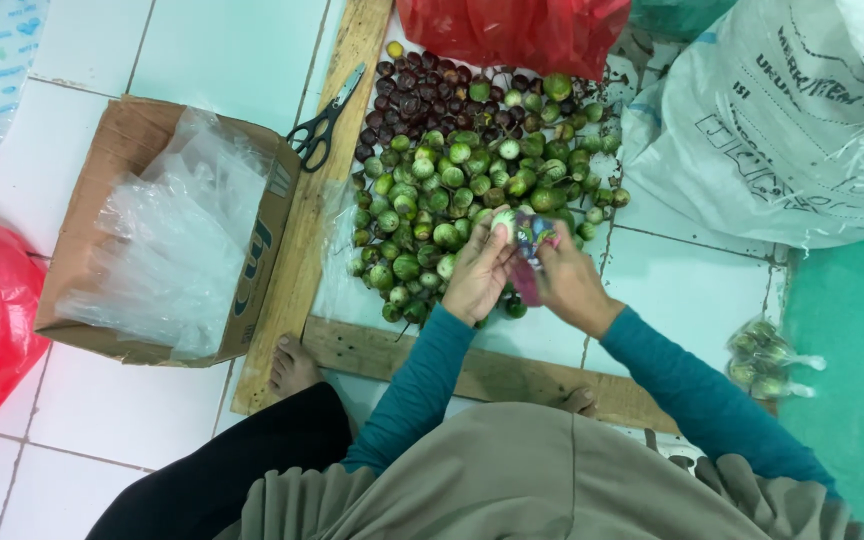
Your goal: Bagging small green fruits from a pile into a plastic bag
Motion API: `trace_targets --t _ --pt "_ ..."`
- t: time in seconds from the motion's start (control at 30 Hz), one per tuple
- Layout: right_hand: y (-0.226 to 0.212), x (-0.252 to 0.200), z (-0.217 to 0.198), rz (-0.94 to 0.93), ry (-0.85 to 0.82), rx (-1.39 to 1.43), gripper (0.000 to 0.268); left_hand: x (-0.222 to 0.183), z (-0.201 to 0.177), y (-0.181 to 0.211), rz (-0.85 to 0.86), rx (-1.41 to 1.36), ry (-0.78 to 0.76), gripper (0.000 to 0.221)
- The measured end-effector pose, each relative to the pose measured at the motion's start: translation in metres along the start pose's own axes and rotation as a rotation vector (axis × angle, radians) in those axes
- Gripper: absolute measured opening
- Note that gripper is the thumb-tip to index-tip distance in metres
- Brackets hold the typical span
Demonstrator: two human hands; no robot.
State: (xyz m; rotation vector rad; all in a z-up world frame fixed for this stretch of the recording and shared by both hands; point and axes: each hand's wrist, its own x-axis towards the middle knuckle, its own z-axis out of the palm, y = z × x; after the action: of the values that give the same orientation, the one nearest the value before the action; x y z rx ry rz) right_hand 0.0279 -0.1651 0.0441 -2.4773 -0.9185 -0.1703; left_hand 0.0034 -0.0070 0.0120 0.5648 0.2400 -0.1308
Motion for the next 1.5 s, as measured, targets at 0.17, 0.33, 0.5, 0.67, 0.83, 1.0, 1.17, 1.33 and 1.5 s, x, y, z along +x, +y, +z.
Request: trace_targets --t 0.17,0.33,0.5,0.67,0.83,1.0,1.17,1.33,1.5 --pt "0.023 -0.035 0.046 -0.026 -0.049 -0.149 0.019 0.006 -0.016 0.000 0.033 0.010 0.096 0.051" --pt "0.016 -0.015 0.013 0.102 -0.089 -0.089 0.020 0.010 -0.023 -0.007 0.034 -0.114 0.112 0.049" --pt "-0.012 0.019 -0.012 -0.020 -0.092 -0.280 0.017 0.002 -0.003 -0.010 0.026 -0.234 0.121 0.043" --pt "0.003 0.019 0.004 -0.052 -0.054 -0.326 0.018 0.003 -0.007 -0.017 0.090 -0.137 0.166 0.042" --pt "-0.003 -0.005 0.018 -0.193 -0.067 -0.456 0.021 0.013 -0.033 -0.034 0.145 -0.142 0.186 0.038" --pt "-0.018 0.013 -0.012 -0.039 -0.073 -0.358 0.022 -0.009 0.018 -0.005 0.211 0.195 0.180 0.034" --pt "-0.016 0.019 -0.009 -0.030 -0.055 -0.373 0.025 -0.001 0.000 -0.009 0.279 0.375 0.163 0.044" --pt "-0.017 0.005 0.007 -0.088 -0.101 -0.426 0.025 -0.010 0.010 0.011 0.309 0.309 0.153 0.051" --pt "0.005 0.023 -0.008 -0.023 -0.057 -0.398 0.025 -0.018 0.022 0.020 0.239 0.339 0.031 0.052"
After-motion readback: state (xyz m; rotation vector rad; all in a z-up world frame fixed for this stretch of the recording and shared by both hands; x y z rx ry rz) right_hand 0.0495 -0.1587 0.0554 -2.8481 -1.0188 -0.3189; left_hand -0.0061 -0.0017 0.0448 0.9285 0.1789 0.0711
